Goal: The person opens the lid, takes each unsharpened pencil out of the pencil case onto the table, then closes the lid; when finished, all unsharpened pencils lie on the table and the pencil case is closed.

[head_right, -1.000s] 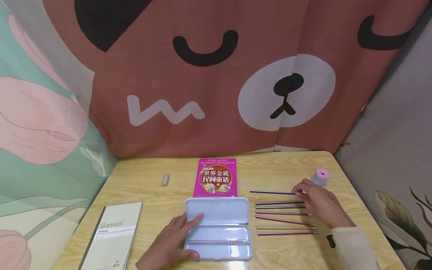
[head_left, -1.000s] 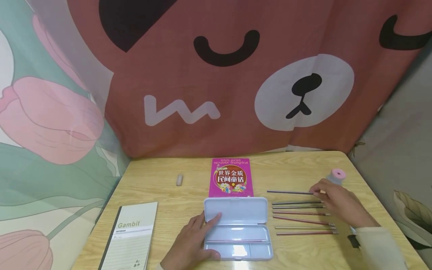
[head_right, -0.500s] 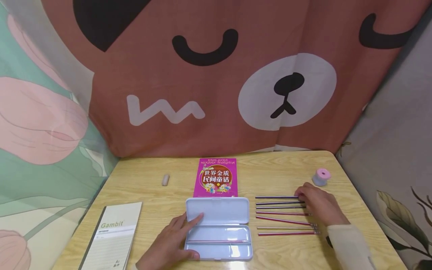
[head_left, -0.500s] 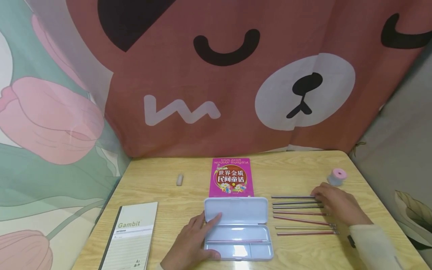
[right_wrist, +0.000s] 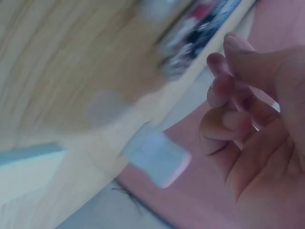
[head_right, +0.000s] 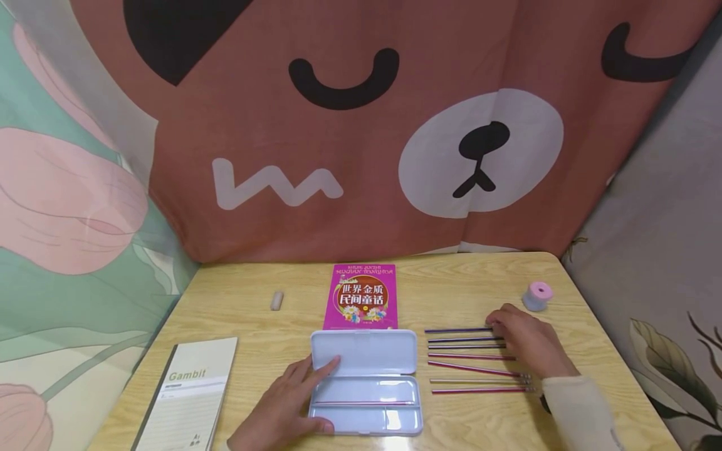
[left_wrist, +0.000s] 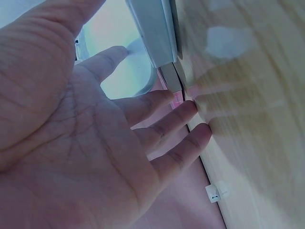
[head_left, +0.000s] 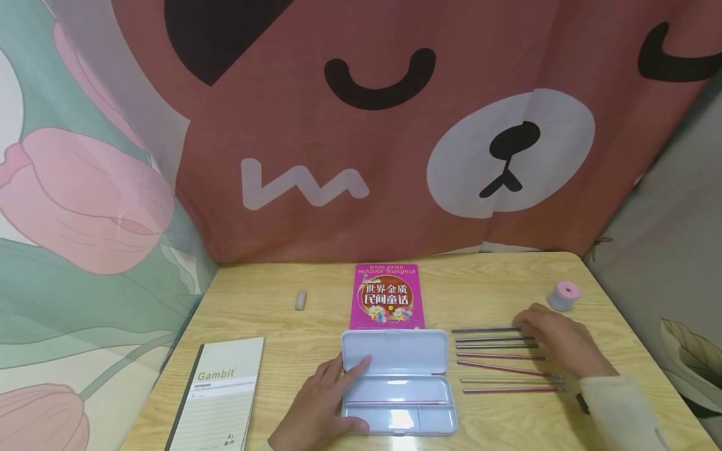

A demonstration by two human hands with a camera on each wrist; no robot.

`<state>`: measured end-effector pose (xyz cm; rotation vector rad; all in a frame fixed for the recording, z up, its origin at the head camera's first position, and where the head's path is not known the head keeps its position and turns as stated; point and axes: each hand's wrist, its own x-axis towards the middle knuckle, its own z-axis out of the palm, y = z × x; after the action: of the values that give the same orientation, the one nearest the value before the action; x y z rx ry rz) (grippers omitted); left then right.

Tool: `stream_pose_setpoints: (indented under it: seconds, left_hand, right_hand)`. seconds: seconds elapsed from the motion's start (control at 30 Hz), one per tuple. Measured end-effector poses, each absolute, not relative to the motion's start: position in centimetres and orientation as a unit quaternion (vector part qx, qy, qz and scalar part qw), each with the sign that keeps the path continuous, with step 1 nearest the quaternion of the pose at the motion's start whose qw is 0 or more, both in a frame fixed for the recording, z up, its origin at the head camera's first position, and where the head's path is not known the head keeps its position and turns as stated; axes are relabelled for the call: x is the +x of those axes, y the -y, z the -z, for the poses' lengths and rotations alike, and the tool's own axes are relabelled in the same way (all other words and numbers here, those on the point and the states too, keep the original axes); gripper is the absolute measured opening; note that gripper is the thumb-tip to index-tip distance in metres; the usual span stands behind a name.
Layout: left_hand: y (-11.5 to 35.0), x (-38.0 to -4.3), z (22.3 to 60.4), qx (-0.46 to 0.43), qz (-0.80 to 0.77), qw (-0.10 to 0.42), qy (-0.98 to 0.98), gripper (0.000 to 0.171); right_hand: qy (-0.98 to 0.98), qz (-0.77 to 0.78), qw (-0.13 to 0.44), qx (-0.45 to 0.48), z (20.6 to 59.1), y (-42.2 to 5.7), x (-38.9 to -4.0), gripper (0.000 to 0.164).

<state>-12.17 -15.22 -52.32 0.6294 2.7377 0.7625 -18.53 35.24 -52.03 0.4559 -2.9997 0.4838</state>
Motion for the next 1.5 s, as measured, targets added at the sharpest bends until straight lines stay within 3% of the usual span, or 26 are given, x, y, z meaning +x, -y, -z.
stream_pose_setpoints:
  seconds: [0.13,0.33,0.6,0.9,1.5]
  left_hand:
    - [15.2,-12.2,52.3,0.214,-0.259,0.116,-0.935,0.108]
    - [15.2,-12.3,52.3,0.207,-0.263,0.125,-0.934,0.107]
    - [15.1,-12.3,52.2,0.199,-0.271,0.138,-0.932,0.107]
    - [15.1,-12.3,52.0,0.202,-0.267,0.135,-0.933,0.107]
    - [15.1,-12.2,52.1,0.219,-0.251,0.11,-0.936,0.109]
  right_hand:
    - [0.972,-0.142,0.072,0.173,50.8,-33.0,-18.2,0.019]
    - [0.974,-0.161,-0.025,0.157,48.1,-28.8,-17.1,0.006]
    - [0.941,-0.226,-0.07,0.241,48.1,-24.1,-14.9,0.003]
    - [0.912,-0.249,-0.105,0.31,49.8,-19.9,-13.4,0.015]
    - [0.923,-0.255,-0.098,0.271,51.4,-18.7,-12.4,0.02]
